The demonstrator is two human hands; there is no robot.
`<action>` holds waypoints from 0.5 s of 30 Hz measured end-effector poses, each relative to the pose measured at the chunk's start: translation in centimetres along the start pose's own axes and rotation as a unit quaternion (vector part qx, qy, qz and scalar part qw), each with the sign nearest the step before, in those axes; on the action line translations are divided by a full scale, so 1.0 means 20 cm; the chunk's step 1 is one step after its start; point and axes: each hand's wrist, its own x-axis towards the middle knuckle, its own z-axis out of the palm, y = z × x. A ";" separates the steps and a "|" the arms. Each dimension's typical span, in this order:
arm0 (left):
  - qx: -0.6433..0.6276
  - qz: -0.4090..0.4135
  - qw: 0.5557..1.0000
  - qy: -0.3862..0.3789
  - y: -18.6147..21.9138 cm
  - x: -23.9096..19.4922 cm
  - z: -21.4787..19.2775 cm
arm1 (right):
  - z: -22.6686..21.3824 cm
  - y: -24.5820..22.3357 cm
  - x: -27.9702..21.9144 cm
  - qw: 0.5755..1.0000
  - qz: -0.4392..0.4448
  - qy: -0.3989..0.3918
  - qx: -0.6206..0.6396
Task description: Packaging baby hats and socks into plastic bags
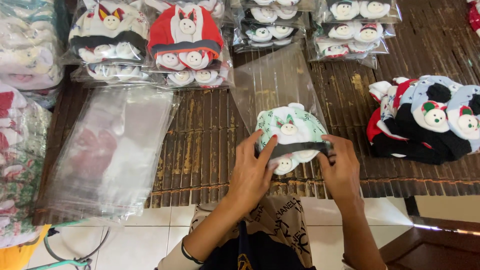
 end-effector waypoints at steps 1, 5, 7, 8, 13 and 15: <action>0.000 0.001 1.000 0.001 0.00 0.01 0.01 | -0.05 -0.07 0.01 1.000 -0.001 0.000 0.000; 0.027 0.017 0.998 -0.056 -0.01 0.04 0.09 | -0.09 -0.08 -0.05 0.997 -0.052 -0.010 -0.063; 0.035 0.014 0.996 -0.076 -0.02 0.05 0.14 | -0.05 -0.06 -0.12 0.994 -0.073 0.034 -0.077; 0.059 0.018 0.996 -0.068 -0.02 0.06 0.16 | -0.02 -0.11 -0.15 0.993 -0.087 0.021 -0.076; 0.018 -0.007 0.995 -0.099 0.05 0.11 0.15 | 0.08 -0.23 -0.19 0.981 -0.137 -0.054 -0.129; 0.005 -0.031 0.994 -0.105 0.11 0.13 0.11 | 0.11 -0.21 -0.17 0.964 -0.099 -0.090 -0.230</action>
